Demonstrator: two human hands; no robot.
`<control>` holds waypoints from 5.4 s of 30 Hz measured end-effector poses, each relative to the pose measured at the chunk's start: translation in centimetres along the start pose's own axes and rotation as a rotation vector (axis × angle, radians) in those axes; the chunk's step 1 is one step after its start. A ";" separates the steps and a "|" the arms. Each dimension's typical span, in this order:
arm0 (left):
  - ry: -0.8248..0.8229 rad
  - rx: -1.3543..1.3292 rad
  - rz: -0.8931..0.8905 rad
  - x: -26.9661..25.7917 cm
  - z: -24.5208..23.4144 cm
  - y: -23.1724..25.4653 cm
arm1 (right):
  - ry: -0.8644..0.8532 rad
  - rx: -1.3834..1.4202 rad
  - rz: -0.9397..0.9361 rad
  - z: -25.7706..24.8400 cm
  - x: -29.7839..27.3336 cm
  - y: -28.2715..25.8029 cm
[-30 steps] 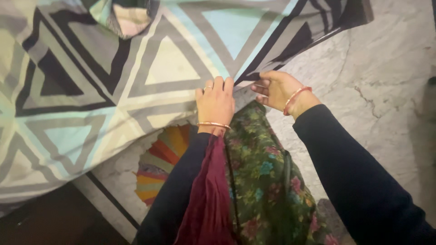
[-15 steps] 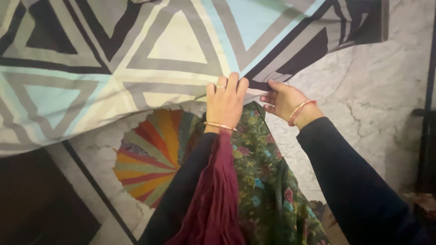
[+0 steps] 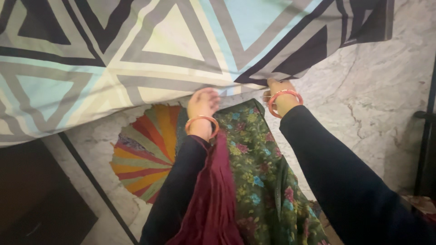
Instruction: The person folds a large patterned bed sheet on a metal bed frame. They smooth the fabric, align edges, and fold the sheet in half multiple times to create a compact bundle.
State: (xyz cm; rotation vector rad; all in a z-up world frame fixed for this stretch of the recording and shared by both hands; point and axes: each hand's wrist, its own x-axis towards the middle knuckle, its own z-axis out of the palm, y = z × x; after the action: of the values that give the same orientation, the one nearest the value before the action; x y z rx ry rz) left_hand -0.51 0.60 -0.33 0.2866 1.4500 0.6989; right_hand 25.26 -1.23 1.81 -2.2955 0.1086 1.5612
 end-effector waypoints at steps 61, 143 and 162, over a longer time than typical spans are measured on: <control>-0.071 -0.901 -0.125 2.0 1.3 7.7 | -0.648 0.764 -0.051 12.0 -5.2 -5.0; -0.200 -0.761 -0.304 -1.6 16.3 4.0 | -0.007 1.082 -0.192 -6.6 4.9 -6.3; 0.428 0.965 0.948 -0.7 3.7 14.9 | 0.346 -0.431 -1.414 2.2 -5.8 -9.2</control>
State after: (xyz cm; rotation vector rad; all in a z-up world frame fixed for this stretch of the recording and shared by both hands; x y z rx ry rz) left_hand -0.80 12.61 9.33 1.7339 1.9792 0.7627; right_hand 23.52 7.31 8.74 -1.9339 -1.5053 0.4343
